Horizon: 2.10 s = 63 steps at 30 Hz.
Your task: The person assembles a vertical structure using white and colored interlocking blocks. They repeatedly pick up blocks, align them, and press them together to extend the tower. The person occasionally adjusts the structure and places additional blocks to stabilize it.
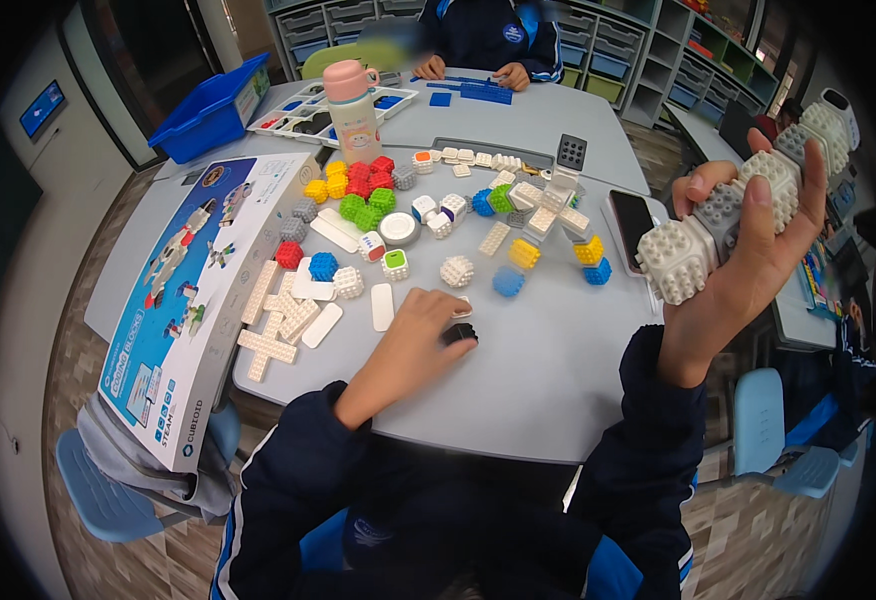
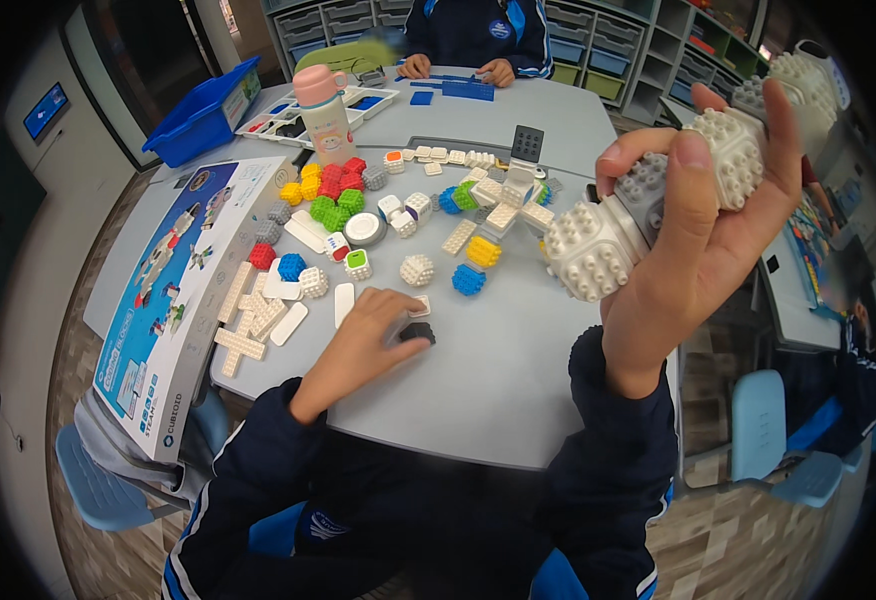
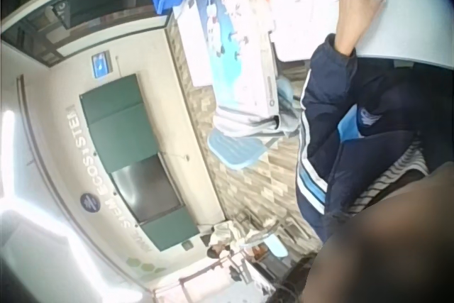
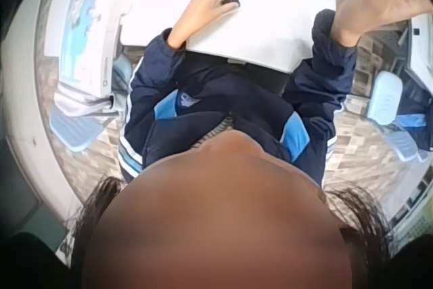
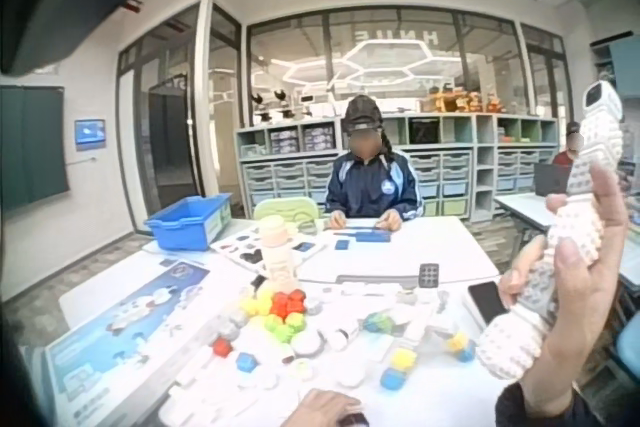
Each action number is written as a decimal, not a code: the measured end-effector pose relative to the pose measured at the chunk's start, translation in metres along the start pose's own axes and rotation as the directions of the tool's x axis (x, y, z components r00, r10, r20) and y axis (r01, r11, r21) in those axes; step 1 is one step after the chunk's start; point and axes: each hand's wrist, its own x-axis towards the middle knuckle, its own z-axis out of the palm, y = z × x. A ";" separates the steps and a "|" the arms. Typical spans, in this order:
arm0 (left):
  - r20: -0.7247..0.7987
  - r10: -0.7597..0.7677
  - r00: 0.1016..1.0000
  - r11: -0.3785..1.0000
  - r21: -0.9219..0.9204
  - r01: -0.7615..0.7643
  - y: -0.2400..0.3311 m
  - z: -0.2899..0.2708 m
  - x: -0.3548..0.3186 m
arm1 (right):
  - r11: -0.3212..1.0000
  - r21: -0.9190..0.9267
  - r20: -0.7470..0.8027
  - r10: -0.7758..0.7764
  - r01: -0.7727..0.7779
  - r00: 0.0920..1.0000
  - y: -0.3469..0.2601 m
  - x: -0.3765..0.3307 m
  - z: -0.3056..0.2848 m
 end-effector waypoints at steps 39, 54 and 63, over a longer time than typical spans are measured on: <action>-0.402 0.404 0.822 0.649 -0.507 -0.567 0.123 -0.016 0.084 | 0.990 -0.142 -0.214 -0.009 -0.022 0.977 -0.005 -0.010 0.004; -0.261 0.236 0.936 0.672 -0.652 -0.351 0.123 -0.024 0.082 | 0.997 0.047 -0.176 -0.052 0.061 0.983 0.001 -0.009 0.003; -0.162 0.172 0.972 0.702 -0.671 -0.237 0.131 -0.041 0.085 | 0.978 0.200 -0.155 -0.026 0.057 0.988 0.004 -0.007 0.001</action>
